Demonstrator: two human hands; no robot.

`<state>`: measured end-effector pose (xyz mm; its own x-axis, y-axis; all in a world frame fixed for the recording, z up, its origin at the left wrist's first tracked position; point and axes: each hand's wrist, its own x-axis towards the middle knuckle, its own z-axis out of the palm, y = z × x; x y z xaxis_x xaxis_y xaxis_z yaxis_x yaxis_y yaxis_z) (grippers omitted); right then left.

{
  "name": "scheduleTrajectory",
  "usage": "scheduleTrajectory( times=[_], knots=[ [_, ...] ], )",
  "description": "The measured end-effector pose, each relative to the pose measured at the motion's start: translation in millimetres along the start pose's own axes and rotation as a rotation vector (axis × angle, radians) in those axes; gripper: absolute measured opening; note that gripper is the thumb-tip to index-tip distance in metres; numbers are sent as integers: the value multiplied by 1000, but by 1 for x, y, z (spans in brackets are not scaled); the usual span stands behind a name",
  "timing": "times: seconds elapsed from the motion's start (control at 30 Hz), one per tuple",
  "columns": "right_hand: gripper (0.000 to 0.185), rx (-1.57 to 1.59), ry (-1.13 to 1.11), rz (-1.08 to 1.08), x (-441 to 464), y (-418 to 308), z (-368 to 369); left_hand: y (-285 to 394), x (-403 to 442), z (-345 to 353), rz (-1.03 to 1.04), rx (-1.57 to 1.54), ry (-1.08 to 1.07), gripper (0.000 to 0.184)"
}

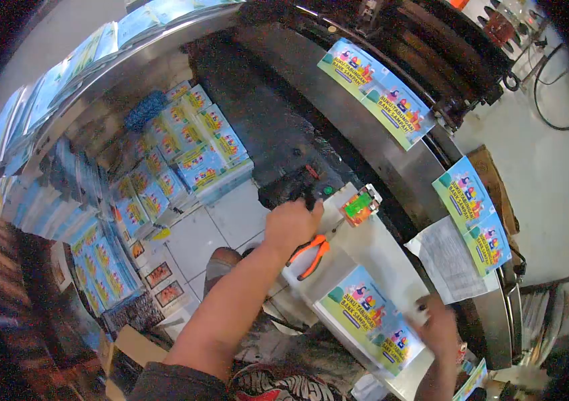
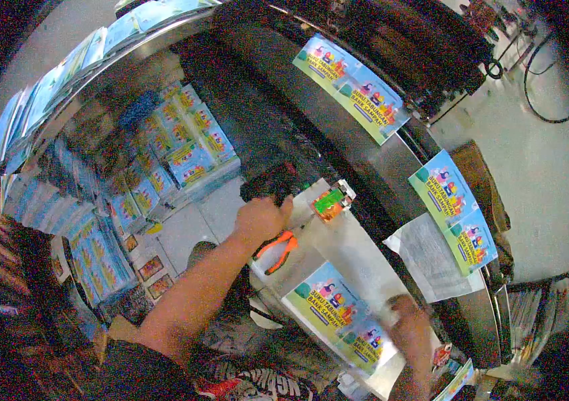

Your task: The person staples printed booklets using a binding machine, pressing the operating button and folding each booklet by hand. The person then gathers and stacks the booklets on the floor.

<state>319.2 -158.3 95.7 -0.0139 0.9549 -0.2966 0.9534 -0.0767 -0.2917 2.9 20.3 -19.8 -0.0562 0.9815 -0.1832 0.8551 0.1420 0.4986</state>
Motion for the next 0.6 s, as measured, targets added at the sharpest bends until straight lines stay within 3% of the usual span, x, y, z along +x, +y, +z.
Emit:
scheduleTrajectory(
  times=[0.07,0.17,0.3,0.4,0.47,0.5,0.6],
  knots=[
    [68,-94,-79,-192,-25,-40,11,2,0,-2,6,13,-17,61],
    [79,-337,-11,-252,-36,-40,45,6,-2,-9,0,14,-42,62],
    [76,-253,-41,-203,-42,-36,44,6,-1,-8,-36,27,-63,63],
    [66,-185,-70,-220,-44,-44,27,11,-2,-13,-53,17,-86,63],
    [49,64,-203,-32,-45,-53,12,9,-2,-16,-84,11,-110,63],
    [49,53,-211,-44,-45,-51,10,7,-1,-15,-75,13,-130,64],
    [31,-71,45,-139,-43,-43,-2,4,-2,-12,-50,6,-131,64]
  ],
)
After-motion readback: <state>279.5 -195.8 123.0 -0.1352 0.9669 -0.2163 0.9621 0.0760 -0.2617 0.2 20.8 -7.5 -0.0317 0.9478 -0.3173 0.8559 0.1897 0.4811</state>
